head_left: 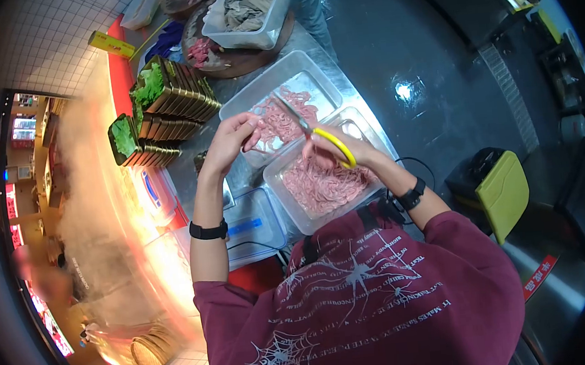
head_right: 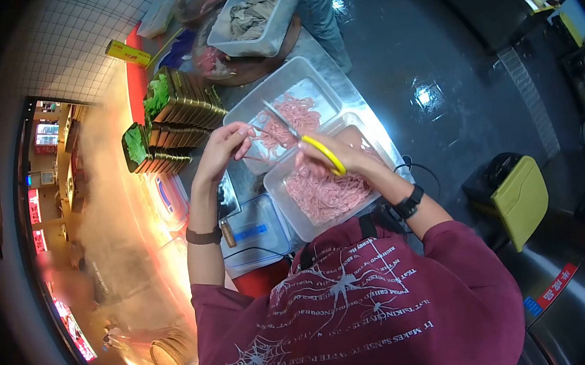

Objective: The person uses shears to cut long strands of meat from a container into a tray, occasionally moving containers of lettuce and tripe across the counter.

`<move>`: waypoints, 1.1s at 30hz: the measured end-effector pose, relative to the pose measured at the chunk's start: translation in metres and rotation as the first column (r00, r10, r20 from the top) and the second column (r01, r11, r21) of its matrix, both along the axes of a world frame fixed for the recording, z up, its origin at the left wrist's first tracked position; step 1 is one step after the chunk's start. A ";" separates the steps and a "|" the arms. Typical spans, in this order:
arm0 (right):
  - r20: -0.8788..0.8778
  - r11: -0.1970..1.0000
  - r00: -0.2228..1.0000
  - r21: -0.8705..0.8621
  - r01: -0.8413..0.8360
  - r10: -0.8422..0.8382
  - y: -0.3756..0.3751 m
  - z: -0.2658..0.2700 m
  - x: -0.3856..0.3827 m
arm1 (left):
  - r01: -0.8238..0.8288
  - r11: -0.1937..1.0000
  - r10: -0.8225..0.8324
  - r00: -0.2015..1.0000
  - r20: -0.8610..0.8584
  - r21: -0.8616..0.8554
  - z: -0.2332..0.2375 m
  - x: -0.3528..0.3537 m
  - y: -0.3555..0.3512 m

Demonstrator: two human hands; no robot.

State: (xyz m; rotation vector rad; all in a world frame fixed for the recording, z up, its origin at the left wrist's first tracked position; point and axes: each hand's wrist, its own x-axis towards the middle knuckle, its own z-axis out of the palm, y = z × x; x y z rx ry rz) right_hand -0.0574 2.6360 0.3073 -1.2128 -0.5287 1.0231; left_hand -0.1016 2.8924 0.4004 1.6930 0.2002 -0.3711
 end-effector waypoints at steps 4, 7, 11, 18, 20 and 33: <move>-0.172 0.984 0.975 0.132 -0.120 0.142 -0.004 -0.006 -0.036 | -0.032 0.998 0.032 0.999 -0.004 0.061 0.002 0.001 -0.002; -0.299 0.957 0.940 0.281 -0.077 0.163 0.004 -0.003 -0.047 | -0.038 0.996 0.039 0.999 -0.008 0.083 0.004 0.002 -0.008; -0.339 0.958 0.928 0.280 -0.059 0.156 0.014 -0.005 -0.045 | -0.051 0.986 0.056 0.998 -0.028 0.157 0.000 0.003 -0.012; -0.253 0.962 0.963 0.271 -0.017 0.088 0.050 -0.009 -0.016 | -0.018 0.926 0.009 1.000 0.028 0.376 -0.015 0.004 -0.022; -0.198 0.961 0.977 0.275 -0.020 0.077 0.056 -0.008 -0.009 | -0.053 0.893 0.029 0.998 0.061 0.447 -0.015 0.005 -0.022; -0.023 0.956 0.975 0.193 0.221 -0.221 0.062 0.011 0.013 | -0.175 0.962 0.188 0.981 0.042 -0.211 -0.012 -0.006 -0.038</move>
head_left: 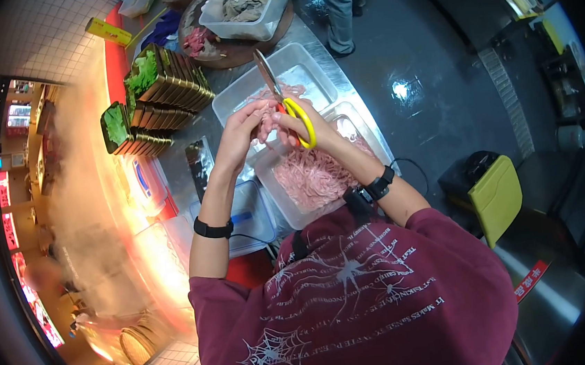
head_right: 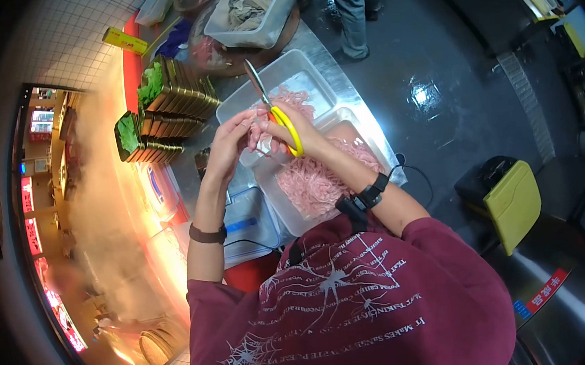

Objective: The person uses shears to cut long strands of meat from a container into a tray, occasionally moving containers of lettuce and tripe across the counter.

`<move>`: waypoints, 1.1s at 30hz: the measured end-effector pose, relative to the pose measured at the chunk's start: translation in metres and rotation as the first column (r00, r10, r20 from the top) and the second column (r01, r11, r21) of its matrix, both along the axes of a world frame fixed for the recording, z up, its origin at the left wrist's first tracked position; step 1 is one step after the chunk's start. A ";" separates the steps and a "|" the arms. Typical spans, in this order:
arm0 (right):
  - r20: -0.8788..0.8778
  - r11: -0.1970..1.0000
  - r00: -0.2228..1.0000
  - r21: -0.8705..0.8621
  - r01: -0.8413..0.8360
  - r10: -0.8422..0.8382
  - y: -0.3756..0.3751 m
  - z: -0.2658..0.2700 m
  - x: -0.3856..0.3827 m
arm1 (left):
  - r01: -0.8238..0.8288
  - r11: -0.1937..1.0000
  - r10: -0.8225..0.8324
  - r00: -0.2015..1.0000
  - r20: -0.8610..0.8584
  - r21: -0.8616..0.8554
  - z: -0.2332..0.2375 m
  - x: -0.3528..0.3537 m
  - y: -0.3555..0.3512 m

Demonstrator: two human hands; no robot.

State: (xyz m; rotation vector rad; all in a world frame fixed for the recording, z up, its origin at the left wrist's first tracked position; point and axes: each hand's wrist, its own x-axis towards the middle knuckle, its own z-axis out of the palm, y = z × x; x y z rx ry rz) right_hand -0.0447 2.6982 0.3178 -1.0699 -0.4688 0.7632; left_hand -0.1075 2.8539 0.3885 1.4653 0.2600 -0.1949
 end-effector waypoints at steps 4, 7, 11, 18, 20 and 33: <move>-0.161 0.988 0.983 0.142 -0.061 0.084 -0.011 0.007 -0.024 | -0.066 0.991 0.075 0.994 0.081 -0.113 0.007 -0.007 -0.009; -0.174 0.999 0.985 0.039 -0.003 0.010 -0.021 0.021 -0.041 | -0.249 0.963 0.263 0.948 0.177 -0.100 0.011 -0.010 -0.015; -0.063 0.986 0.984 -0.054 0.160 -0.164 -0.043 0.054 -0.041 | -0.279 0.960 0.260 0.930 0.262 0.038 0.012 -0.021 -0.011; -0.028 0.997 0.997 -0.020 0.072 -0.073 -0.065 0.068 -0.034 | -0.020 0.990 0.043 0.986 0.163 -0.138 0.006 -0.049 -0.024; -0.028 0.999 0.998 -0.004 0.053 -0.053 -0.070 0.071 -0.034 | 0.034 0.999 -0.028 0.988 0.149 -0.041 0.002 -0.052 -0.037; 0.014 0.990 0.999 -0.136 0.038 -0.036 -0.080 0.095 -0.030 | 0.153 0.897 -0.166 0.986 0.006 -0.416 -0.046 -0.082 -0.096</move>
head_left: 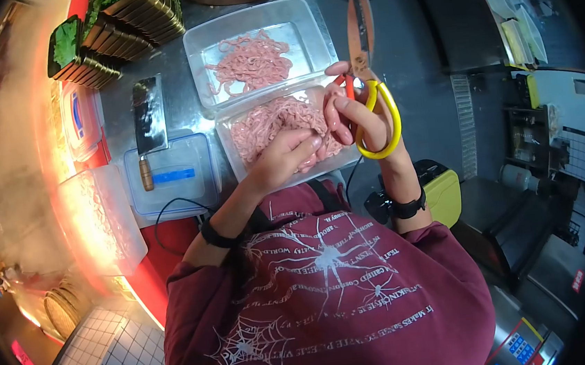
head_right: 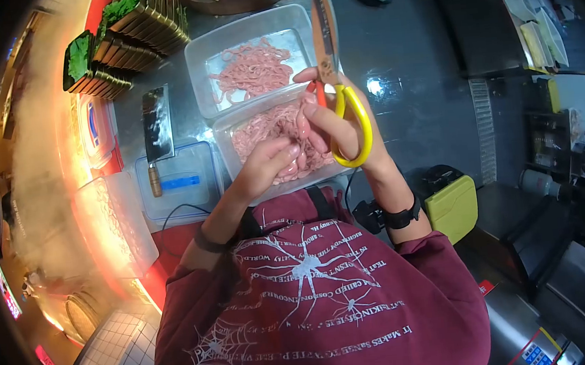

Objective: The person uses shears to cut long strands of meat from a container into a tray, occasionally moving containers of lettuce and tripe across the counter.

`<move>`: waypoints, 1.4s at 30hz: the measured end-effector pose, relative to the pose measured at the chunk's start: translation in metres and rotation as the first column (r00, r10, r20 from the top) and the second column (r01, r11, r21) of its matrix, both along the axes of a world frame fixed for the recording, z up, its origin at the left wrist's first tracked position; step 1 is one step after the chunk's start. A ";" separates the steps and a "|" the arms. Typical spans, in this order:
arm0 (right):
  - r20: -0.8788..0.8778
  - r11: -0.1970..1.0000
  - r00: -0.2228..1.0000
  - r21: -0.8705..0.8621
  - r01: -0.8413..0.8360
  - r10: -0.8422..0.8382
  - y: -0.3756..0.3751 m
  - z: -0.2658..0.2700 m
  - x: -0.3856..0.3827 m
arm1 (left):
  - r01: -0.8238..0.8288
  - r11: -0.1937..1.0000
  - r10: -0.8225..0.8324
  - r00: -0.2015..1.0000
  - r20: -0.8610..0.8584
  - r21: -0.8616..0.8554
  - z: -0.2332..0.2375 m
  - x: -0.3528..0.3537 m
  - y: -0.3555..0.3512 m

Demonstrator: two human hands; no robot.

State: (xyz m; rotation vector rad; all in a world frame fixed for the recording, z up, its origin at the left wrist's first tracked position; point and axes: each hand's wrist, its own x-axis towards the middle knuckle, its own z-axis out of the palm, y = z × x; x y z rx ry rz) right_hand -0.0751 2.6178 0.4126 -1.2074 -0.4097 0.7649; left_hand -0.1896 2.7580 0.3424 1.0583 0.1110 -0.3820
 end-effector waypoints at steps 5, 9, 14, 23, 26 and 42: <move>0.031 0.998 0.998 0.022 0.058 -0.059 -0.002 0.003 0.001 | 0.076 0.992 -0.085 0.993 0.081 0.101 0.006 -0.012 0.013; 0.070 0.999 0.997 -0.047 -0.015 0.018 0.001 0.015 -0.006 | -0.137 0.987 0.149 0.975 0.164 -0.080 0.028 -0.004 -0.002; 0.252 0.975 0.965 -0.222 -0.022 0.079 0.001 0.029 0.000 | -0.196 0.980 0.199 0.977 0.079 -0.040 0.043 0.011 0.003; 0.171 0.979 0.980 -0.191 -0.072 0.105 -0.010 0.027 0.015 | -0.449 0.860 0.402 0.889 0.220 0.243 0.050 0.013 -0.018; 0.159 0.974 0.966 -0.141 -0.179 0.201 -0.022 0.023 0.025 | -0.468 0.678 0.278 0.877 0.392 0.567 0.071 0.020 -0.021; 0.127 0.978 0.971 -0.069 -0.195 0.203 -0.044 0.022 0.063 | -0.435 0.836 0.426 0.899 -0.102 -0.335 0.056 0.030 -0.065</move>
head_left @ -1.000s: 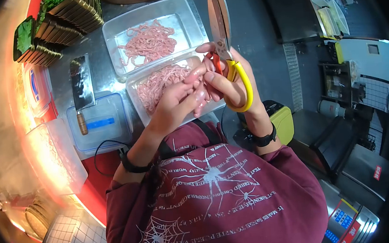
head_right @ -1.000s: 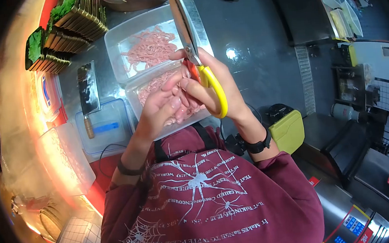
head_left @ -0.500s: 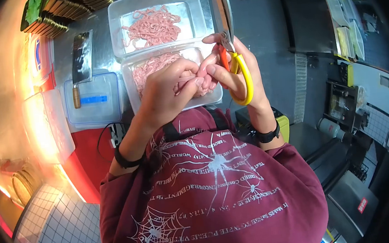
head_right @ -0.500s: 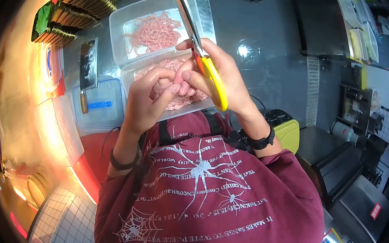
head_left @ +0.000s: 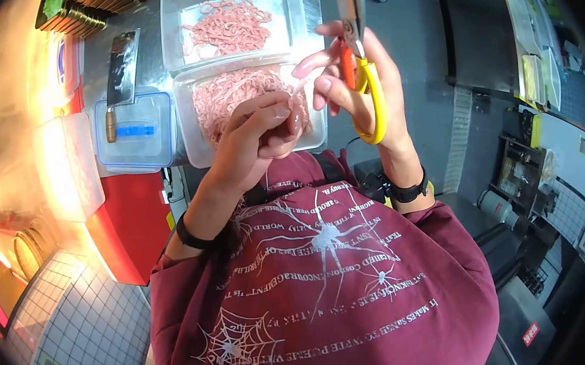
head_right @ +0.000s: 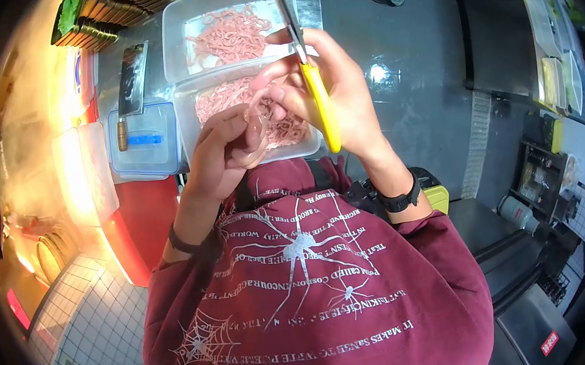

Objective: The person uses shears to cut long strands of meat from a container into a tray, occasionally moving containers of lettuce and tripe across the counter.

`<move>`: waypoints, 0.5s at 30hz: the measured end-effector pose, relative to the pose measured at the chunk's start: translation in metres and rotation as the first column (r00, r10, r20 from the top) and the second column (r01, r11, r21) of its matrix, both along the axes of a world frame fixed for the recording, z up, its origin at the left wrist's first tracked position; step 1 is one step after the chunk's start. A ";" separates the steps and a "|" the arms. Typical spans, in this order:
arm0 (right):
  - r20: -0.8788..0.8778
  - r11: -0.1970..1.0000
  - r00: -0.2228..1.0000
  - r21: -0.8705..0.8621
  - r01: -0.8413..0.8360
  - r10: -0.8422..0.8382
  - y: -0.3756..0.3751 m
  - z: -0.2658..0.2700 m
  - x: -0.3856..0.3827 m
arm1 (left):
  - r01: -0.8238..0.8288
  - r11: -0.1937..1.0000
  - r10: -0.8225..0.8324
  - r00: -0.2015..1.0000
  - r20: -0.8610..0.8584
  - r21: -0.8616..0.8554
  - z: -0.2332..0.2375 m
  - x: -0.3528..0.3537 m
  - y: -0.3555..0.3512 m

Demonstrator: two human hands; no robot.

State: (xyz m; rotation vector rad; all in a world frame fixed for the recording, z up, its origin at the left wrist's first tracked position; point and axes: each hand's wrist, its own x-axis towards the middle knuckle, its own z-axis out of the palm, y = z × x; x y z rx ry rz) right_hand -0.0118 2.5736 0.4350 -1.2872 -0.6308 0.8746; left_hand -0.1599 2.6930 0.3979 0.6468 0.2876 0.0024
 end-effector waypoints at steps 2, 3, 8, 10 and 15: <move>0.108 0.995 0.990 0.052 0.080 -0.085 0.000 -0.007 -0.001 | 0.046 0.972 -0.026 0.995 0.093 -0.230 -0.004 0.001 0.002; 0.205 0.981 0.962 0.113 0.160 -0.180 0.000 -0.010 -0.002 | 0.046 0.972 -0.024 0.995 0.098 -0.230 -0.006 0.002 0.003; 0.188 0.986 0.975 0.135 0.093 -0.118 -0.003 -0.005 -0.015 | 0.045 0.954 0.016 0.980 0.200 -0.297 -0.008 0.003 0.004; 0.141 0.988 0.988 0.148 0.042 -0.063 -0.001 -0.008 -0.021 | 0.023 0.978 0.010 0.987 0.160 -0.205 -0.004 0.001 0.006; 0.140 0.993 0.990 0.120 0.012 -0.028 -0.003 -0.007 -0.027 | 0.022 0.989 -0.029 0.999 0.047 0.147 0.008 -0.002 0.010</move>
